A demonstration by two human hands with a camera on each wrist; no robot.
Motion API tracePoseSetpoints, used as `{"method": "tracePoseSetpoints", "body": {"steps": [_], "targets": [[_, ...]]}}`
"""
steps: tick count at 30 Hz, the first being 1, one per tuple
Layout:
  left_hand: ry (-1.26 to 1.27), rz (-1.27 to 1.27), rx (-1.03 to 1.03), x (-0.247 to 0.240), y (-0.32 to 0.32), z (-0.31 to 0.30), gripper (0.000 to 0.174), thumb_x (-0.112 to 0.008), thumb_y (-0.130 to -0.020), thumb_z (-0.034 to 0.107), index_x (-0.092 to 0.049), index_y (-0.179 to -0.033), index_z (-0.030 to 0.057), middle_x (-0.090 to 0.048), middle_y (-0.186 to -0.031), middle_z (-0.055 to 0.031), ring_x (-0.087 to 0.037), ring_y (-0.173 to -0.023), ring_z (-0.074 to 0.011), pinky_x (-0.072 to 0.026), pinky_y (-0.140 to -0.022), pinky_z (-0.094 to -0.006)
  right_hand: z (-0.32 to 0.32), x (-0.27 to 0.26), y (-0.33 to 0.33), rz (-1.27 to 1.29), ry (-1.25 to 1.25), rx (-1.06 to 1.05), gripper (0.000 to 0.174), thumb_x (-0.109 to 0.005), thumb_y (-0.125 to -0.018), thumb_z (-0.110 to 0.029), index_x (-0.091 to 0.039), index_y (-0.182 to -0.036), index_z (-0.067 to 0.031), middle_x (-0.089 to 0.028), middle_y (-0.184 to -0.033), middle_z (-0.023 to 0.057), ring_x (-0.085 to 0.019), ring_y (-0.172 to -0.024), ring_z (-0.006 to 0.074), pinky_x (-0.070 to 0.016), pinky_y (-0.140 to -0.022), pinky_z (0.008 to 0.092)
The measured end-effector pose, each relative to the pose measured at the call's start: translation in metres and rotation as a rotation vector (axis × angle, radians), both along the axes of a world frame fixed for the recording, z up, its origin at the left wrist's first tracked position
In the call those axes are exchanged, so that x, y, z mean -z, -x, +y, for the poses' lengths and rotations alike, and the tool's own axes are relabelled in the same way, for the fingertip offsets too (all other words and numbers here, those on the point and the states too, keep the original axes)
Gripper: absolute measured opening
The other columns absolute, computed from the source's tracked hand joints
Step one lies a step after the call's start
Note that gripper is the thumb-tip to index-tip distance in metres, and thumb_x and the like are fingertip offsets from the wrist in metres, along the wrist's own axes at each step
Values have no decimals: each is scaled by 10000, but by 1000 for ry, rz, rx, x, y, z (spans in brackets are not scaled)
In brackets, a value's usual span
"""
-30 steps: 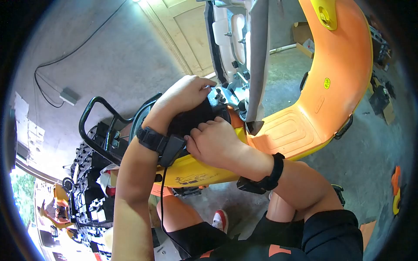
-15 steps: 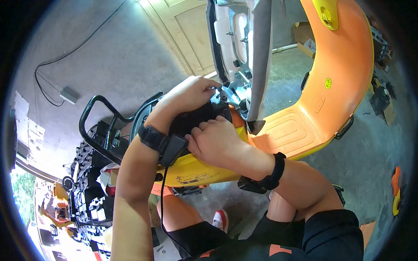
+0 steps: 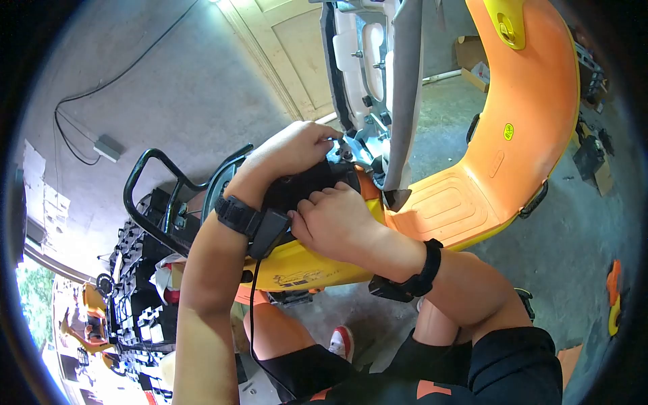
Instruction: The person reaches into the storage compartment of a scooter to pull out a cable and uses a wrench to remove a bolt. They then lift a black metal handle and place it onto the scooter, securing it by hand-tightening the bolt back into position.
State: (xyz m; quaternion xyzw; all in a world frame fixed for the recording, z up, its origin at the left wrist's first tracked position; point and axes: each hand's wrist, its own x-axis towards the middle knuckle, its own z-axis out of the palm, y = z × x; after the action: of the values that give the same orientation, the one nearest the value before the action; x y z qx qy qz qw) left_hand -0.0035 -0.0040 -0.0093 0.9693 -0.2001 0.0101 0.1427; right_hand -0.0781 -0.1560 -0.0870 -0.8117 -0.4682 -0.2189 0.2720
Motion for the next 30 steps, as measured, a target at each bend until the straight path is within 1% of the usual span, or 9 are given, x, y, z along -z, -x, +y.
{"method": "tracePoseSetpoints", "body": {"steps": [8, 13, 15, 18, 25, 27, 29, 30], "targets": [[9, -31, 31, 5, -1, -1, 323, -569, -947, 132, -715, -1223, 52, -712, -1057, -268, -686, -978, -431, -540, -909, -445, -1, -1, 0, 30, 37, -3, 349, -516, -984, -301, -705, -798, -74, -713, -805, 130, -690, -791, 321, -483, -814, 445], [-13, -23, 6, 1, 3, -2, 348, -568, -943, 121, -689, -1265, 69, -708, -1059, -274, -681, -993, -435, -534, -915, -454, -1, -1, 0, 26, 35, -2, 345, -521, -980, -304, -706, -798, -77, -713, -803, 125, -692, -789, 315, -487, -801, 440], [-7, -62, 0, 2, 4, -1, 370, -569, -939, 118, -670, -1293, 81, -708, -1043, -277, -682, -980, -441, -537, -903, -459, -1, -1, 0, 28, 30, -1, 342, -524, -978, -304, -705, -797, -78, -712, -799, 123, -692, -786, 313, -488, -795, 438], [-29, -18, 5, -1, 3, -1, 362, -573, -937, 120, -684, -1279, 79, -708, -1040, -278, -683, -968, -446, -543, -891, -458, -1, -1, 0, 14, 25, -1, 335, -530, -974, -302, -704, -794, -79, -709, -789, 119, -691, -776, 310, -491, -784, 434], [-30, -1, -13, 5, -3, 0, 320, -574, -943, 131, -723, -1218, 66, -706, -1056, -274, -682, -967, -447, -548, -890, -447, -1, -1, 0, -3, 10, 2, 323, -539, -965, -295, -700, -783, -82, -705, -778, 117, -690, -768, 307, -490, -772, 438], [6, -21, -2, 5, -3, 0, 311, -572, -949, 136, -728, -1209, 69, -707, -1052, -271, -681, -966, -447, -549, -887, -443, 0, -1, 0, -6, 6, 3, 322, -540, -964, -295, -700, -781, -82, -704, -776, 117, -689, -768, 307, -490, -772, 438], [-4, 2, -32, 5, -3, -1, 315, -571, -950, 136, -728, -1217, 81, -704, -1050, -273, -679, -963, -447, -549, -884, -444, -1, -1, 0, -13, 15, 4, 243, -579, -933, -247, -699, -819, -70, -683, -766, 101, -680, -772, 301, -496, -753, 420], [-13, 25, -60, 5, -3, -1, 318, -571, -950, 136, -728, -1224, 94, -701, -1047, -276, -678, -959, -448, -548, -880, -445, -1, -1, 0, -13, 15, 2, 243, -579, -933, -247, -699, -819, -70, -683, -766, 101, -680, -772, 301, -496, -753, 420]]}}
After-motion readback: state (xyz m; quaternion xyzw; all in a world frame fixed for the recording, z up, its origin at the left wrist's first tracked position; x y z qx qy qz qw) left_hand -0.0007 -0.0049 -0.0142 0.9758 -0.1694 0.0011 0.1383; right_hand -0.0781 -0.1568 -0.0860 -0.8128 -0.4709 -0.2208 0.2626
